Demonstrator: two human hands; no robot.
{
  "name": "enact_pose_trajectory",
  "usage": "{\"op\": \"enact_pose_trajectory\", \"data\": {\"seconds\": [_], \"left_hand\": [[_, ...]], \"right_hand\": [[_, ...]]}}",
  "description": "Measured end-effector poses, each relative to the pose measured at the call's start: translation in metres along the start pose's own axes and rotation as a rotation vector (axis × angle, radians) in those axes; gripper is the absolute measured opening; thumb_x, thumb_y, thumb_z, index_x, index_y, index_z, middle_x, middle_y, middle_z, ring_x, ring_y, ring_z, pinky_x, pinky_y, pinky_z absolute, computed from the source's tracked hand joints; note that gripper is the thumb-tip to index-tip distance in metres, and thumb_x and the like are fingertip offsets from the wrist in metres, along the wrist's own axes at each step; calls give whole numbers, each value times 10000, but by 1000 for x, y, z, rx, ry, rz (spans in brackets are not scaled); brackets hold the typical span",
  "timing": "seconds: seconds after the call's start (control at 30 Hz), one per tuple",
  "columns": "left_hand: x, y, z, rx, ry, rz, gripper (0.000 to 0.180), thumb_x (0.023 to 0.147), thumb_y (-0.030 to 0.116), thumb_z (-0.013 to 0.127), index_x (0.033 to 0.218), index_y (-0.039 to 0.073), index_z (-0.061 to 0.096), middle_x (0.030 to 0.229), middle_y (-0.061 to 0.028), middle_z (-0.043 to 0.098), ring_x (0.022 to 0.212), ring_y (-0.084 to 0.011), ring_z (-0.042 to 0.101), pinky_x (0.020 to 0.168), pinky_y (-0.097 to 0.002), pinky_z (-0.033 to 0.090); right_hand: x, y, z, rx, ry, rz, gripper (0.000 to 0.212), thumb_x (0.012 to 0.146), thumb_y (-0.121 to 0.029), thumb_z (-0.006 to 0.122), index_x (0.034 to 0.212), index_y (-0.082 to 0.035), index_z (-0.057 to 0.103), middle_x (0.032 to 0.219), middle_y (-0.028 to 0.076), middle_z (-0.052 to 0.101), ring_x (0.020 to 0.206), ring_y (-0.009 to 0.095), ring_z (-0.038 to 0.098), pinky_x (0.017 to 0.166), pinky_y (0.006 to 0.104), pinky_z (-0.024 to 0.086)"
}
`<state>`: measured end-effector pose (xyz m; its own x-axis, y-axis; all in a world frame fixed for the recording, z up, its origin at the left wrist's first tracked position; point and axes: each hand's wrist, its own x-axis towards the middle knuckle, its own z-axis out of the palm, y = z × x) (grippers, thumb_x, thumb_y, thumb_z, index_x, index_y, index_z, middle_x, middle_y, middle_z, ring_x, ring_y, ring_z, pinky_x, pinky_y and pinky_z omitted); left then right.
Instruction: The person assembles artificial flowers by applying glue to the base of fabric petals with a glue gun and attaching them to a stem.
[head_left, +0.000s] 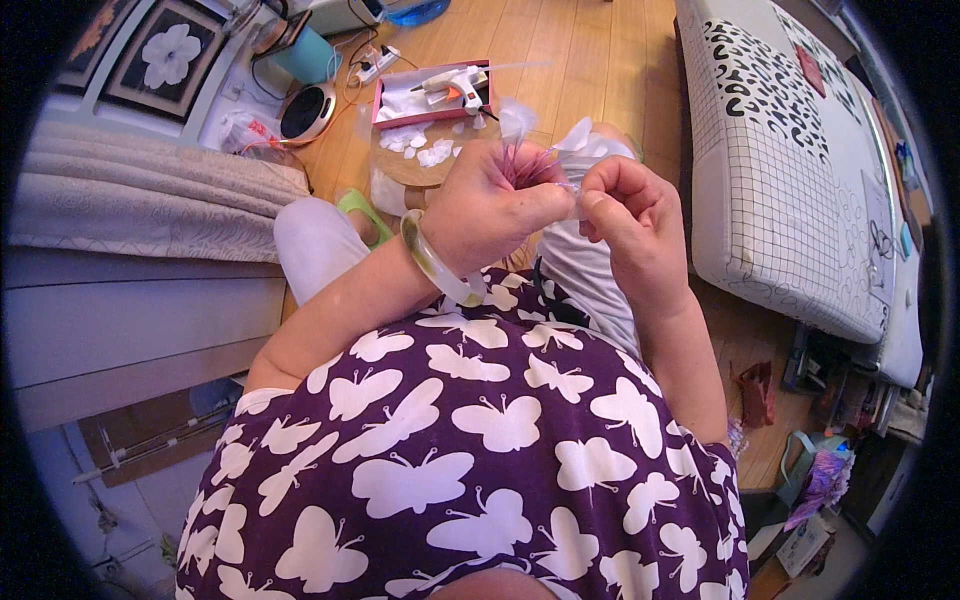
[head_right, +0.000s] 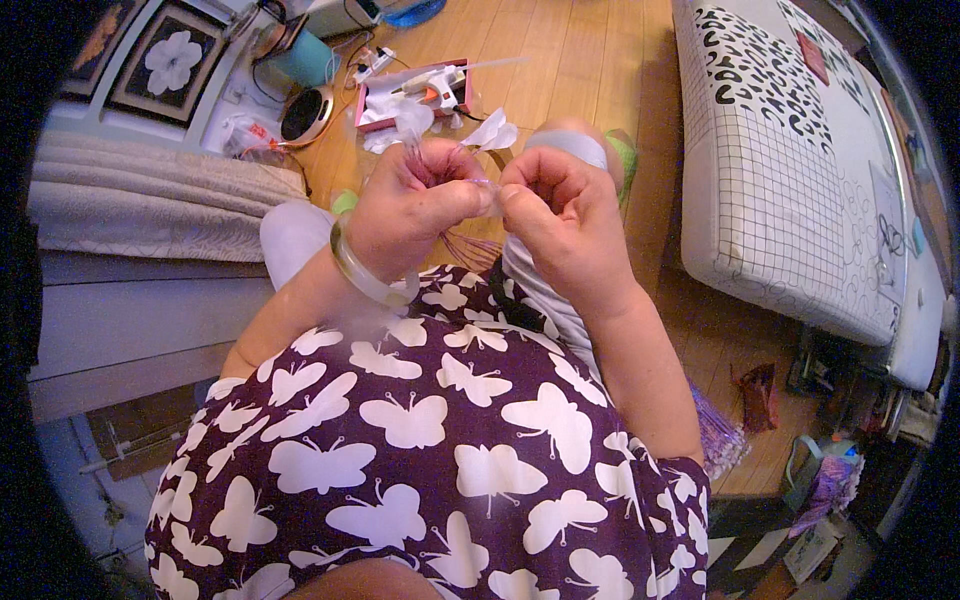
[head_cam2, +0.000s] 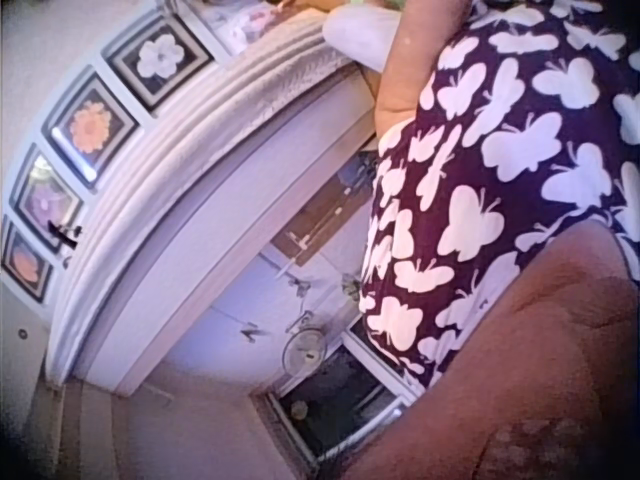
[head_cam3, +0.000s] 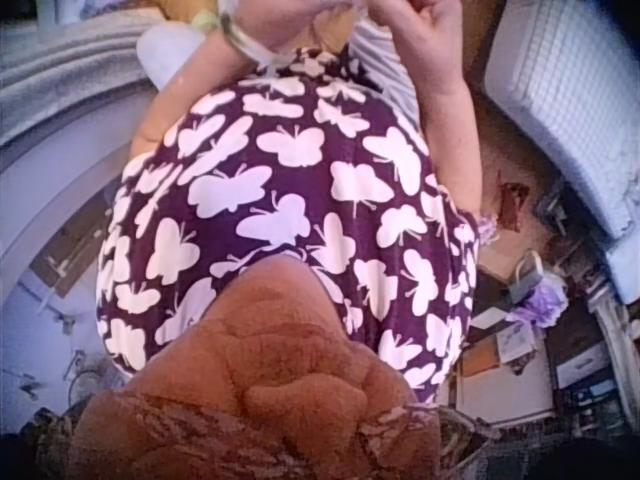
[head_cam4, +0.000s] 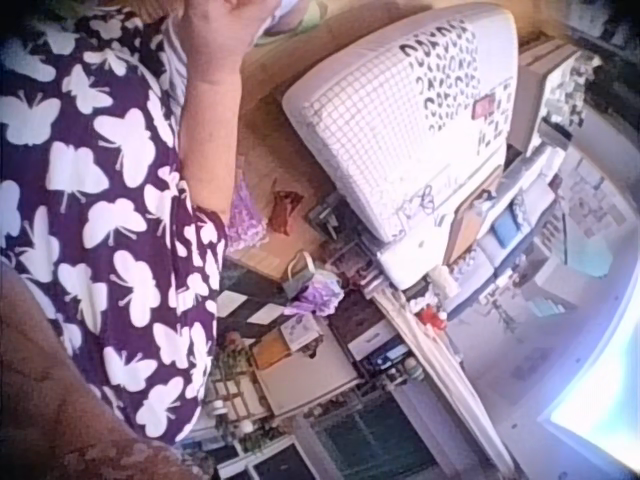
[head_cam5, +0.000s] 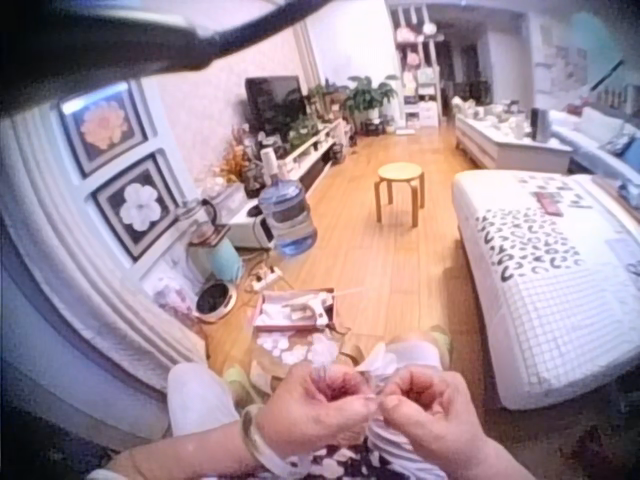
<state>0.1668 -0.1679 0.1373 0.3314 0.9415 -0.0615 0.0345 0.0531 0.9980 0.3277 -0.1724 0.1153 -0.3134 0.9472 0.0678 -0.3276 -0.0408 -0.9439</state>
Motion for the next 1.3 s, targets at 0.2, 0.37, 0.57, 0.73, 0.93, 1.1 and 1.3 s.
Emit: {"op": "enact_pose_trajectory", "data": {"seconds": [0.2,0.37,0.57,0.73,0.93,1.1,1.3], "left_hand": [[-2,5,4,-126,-16,-97,77,698,73,596,650,34,551,627,44,505,562,-21,426,512,-186,349],[-1,-8,4,-151,-14,-53,77,710,71,604,665,29,558,637,45,510,552,-20,431,489,-172,347],[-2,6,12,-7,34,-5,82,701,76,603,693,-4,584,632,32,534,570,-12,459,491,-169,378],[-2,7,13,104,95,47,90,687,61,574,697,-26,596,623,17,560,573,-17,475,504,-179,405],[2,4,11,219,90,131,83,682,59,565,704,-17,592,593,1,564,558,-27,477,502,-205,413],[2,1,11,232,117,192,69,691,62,566,698,-5,583,588,4,561,555,-23,470,500,-206,407],[-1,7,9,258,41,144,38,727,15,579,744,-18,589,690,1,576,643,-36,527,588,-176,437]], "right_hand": [[-1,1,-5,161,-55,95,81,780,-77,541,719,-30,516,640,-28,500,557,32,452,499,169,354],[-3,-6,-8,-32,-46,102,75,770,-72,547,721,-21,520,635,-20,513,560,31,465,504,165,364],[-6,-19,-7,-309,52,1,62,746,-28,546,690,-15,522,614,-19,516,554,22,458,515,160,357],[-7,-21,-4,-526,56,-151,58,717,0,562,671,1,528,606,-28,509,548,18,434,501,165,349],[-6,-24,-2,-611,50,-197,39,698,20,561,670,21,534,609,-6,526,555,30,452,512,172,372],[-7,-22,-1,-653,52,-302,25,691,22,571,686,33,549,603,10,547,563,41,494,520,187,406],[-4,-25,-4,-886,22,-375,24,694,24,568,686,35,549,590,24,547,543,46,497,496,203,402]]}}
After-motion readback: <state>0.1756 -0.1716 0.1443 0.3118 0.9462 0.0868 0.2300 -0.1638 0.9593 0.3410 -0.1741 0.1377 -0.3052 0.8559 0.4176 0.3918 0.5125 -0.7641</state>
